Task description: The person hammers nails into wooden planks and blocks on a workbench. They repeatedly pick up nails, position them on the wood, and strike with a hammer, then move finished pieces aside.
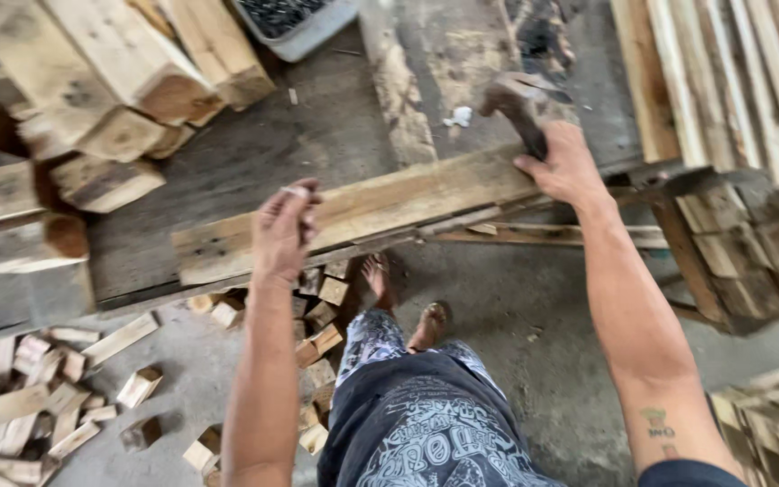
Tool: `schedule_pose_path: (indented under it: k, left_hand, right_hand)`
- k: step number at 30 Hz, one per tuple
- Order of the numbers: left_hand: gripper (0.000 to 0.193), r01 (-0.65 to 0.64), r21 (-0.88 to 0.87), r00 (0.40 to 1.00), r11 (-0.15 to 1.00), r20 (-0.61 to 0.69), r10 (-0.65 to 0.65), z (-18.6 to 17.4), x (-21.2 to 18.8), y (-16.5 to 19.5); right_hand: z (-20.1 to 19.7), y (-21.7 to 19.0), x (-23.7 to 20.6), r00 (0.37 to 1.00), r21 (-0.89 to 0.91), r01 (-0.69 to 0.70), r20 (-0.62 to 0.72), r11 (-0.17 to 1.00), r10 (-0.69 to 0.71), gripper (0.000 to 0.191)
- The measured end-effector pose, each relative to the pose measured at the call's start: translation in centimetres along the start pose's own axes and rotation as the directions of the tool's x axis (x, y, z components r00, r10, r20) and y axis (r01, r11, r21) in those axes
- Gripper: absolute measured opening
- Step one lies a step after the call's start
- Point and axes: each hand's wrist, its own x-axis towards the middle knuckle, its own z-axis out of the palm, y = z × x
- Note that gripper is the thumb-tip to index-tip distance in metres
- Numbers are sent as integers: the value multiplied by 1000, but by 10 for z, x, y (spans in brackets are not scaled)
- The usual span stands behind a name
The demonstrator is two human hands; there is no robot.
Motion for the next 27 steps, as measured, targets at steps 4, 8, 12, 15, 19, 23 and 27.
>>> schedule_pose_path:
  k: [4, 8, 12, 15, 19, 23, 27]
  left_hand:
    - [17, -319, 926, 733, 200, 107, 672, -18, 11, 7]
    - [32, -120, 965, 878, -232, 213, 429, -27, 26, 25]
    - [45, -34, 996, 986, -87, 48, 160, -17, 33, 28]
    - [47, -14, 996, 995, -87, 22, 94, -10, 37, 28]
    - [47, 54, 987, 998, -151, -57, -17, -14, 38, 31]
    - [30, -180, 956, 897, -230, 256, 361, -8, 34, 27]
    - [13, -450, 893, 777, -9, 397, 489, 28, 27, 8]
  right_hand:
    - [-8, 13, 5, 968, 38, 252, -19, 967, -251, 41]
    - [-13, 22, 10, 970, 32, 233, 60, 972, -235, 38]
    - [-20, 26, 13, 965, 48, 237, 98, 970, -241, 40]
    - [-25, 27, 16, 969, 57, 211, 118, 976, -216, 40]
    - [-29, 19, 20, 964, 6, 162, 212, 987, -159, 38]
    - [-28, 9, 18, 977, -14, 106, 187, 994, -102, 38]
    - [-26, 5, 11, 993, -14, 70, 96, 997, -68, 45]
